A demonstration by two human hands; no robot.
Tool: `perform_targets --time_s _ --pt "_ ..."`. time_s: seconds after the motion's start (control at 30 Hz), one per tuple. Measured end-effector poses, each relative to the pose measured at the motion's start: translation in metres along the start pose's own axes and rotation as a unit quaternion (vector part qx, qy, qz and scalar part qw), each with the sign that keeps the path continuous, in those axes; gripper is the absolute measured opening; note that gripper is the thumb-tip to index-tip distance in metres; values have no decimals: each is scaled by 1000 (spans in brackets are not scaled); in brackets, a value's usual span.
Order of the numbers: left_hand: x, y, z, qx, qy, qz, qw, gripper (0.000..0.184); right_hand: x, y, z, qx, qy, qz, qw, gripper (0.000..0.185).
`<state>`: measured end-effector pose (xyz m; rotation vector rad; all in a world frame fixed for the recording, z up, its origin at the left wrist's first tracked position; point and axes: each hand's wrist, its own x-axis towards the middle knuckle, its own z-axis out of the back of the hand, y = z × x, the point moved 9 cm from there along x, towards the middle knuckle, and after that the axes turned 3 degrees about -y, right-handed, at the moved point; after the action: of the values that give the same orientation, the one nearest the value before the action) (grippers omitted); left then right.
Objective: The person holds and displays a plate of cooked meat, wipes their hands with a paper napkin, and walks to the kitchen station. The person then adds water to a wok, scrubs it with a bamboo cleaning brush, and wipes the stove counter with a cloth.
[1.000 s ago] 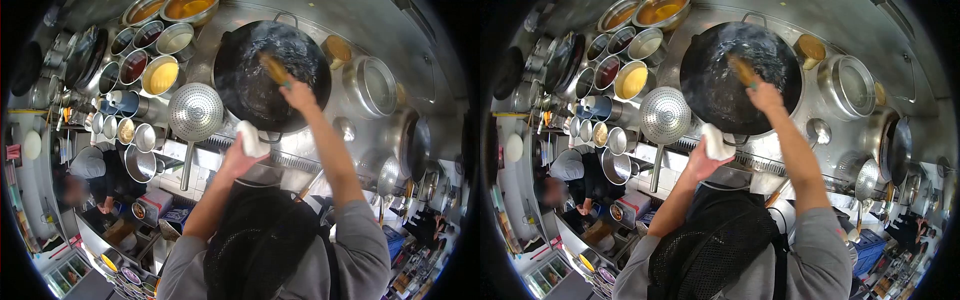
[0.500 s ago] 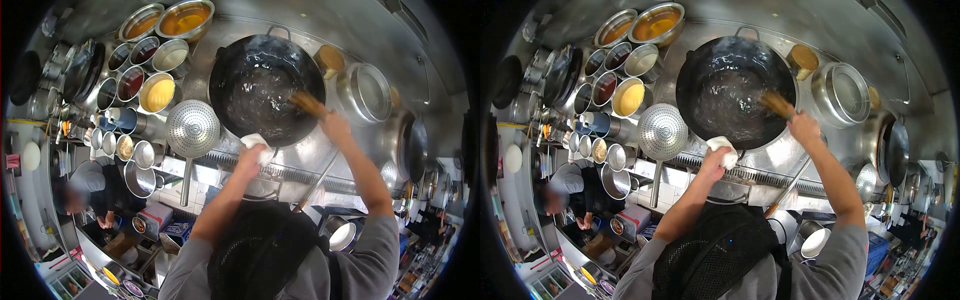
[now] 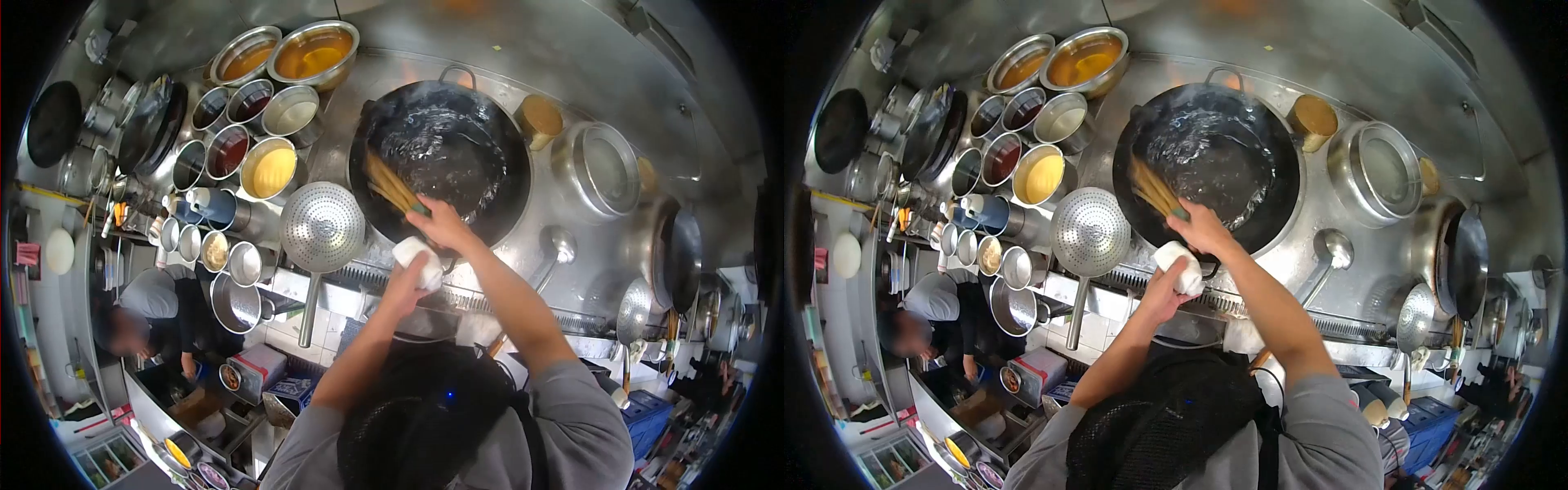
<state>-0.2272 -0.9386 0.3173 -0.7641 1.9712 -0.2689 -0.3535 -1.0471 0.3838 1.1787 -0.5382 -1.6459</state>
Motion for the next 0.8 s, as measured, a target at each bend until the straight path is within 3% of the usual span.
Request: perform_targets --time_s 0.07,0.13,0.27,0.33,0.47,0.53,0.57,0.67,0.8 --pt "0 5 3 -14 37 3 999 43 -27 -27 17 -74 39 53 995 69" --pt "1 0 -2 -31 45 -18 998 41 -63 -43 52 -230 16 154 961 67" --pt "48 9 -2 -67 72 -47 994 34 -101 -76 139 -506 4 -30 862 68" --pt "49 6 -3 -39 51 -59 996 35 -77 -87 185 -542 -121 -64 829 66" --pt "49 5 3 29 9 -63 998 40 29 -64 182 -485 -235 3 842 64" --pt "57 6 6 34 5 -85 996 41 69 -35 142 -346 -212 -81 910 66" --pt "57 3 5 38 9 -105 994 40 80 -26 115 -274 -218 -55 935 66" --pt "58 6 10 37 33 -100 994 38 68 8 38 -94 -193 27 976 65" --pt "51 6 6 40 12 -95 995 36 29 -3 2 -106 -115 98 983 68"
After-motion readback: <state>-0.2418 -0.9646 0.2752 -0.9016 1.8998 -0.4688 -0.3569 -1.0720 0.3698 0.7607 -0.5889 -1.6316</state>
